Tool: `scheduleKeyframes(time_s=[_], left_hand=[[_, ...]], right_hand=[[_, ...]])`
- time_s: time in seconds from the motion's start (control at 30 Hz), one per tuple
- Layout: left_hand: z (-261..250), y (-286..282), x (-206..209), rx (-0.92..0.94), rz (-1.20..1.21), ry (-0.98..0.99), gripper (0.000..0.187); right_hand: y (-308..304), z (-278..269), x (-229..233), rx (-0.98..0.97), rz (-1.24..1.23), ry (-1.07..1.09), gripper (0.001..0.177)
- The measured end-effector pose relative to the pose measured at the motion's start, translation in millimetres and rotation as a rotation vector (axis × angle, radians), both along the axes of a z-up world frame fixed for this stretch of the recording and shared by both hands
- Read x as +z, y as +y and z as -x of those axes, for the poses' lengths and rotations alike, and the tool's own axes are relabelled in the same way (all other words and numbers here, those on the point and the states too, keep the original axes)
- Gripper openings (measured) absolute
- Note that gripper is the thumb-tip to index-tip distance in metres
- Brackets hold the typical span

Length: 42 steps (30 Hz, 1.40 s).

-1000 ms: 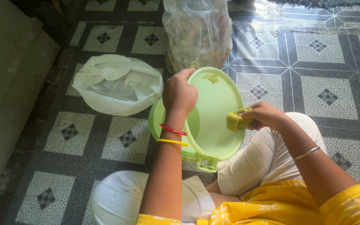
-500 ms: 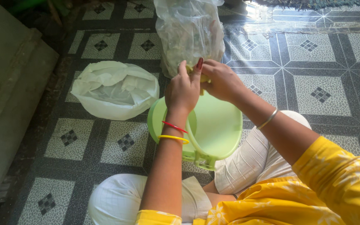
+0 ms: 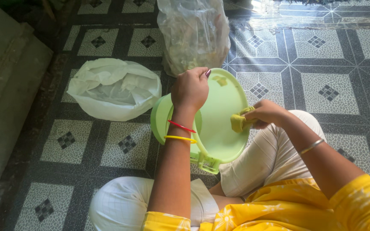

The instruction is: The person sits on the floor and removes a plastic bag from a green bucket. They then use a yellow cloth to wipe the inside and outside of the bucket repeatedly.

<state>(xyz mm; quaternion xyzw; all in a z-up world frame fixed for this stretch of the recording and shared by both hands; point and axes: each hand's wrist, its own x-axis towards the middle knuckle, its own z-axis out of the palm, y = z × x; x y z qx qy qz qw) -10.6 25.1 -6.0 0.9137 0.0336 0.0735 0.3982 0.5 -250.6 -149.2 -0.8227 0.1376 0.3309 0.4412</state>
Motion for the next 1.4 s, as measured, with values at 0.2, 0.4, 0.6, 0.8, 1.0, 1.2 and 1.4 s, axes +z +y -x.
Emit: scheduleKeyframes(time_s=[0.2, 0.4, 0.6, 0.8, 1.0, 1.2, 1.4], left_hand=[[-11.6, -18.4, -21.7, -0.116, -0.08, -0.221, 0.031], [-23.4, -18.6, -17.8, -0.053, -0.188, -0.193, 0.09], [-26.7, -12.3, -14.3, -0.124, -0.121, -0.199, 0.085], [-29.2, -17.4, -16.7, -0.04, -0.101, -0.188, 0.068], [-37.5, -33.7, -18.1, -0.073, -0.223, 0.076, 0.035], [-40.0, -30.7, -9.8, -0.129, -0.198, 0.069, 0.058], [-42.5, -15.8, 5.1, -0.072, -0.026, 0.135, 0.116]], right_hand=[[53.0, -40.8, 72.7, 0.209, 0.234, -0.739, 0.029], [117.0, -13.4, 118.3, 0.492, -0.033, -1.518, 0.042], [98.4, -15.7, 91.3, 0.233, 0.147, -1.308, 0.05], [24.4, -28.0, 14.4, 0.037, 0.203, -0.368, 0.027], [-1.4, -19.9, -1.9, 0.105, 0.178, -0.126, 0.028], [53.8, -50.5, 69.8, 0.262, 0.431, -0.873, 0.034], [114.6, -22.9, 104.9, 0.423, 0.048, -1.513, 0.026]])
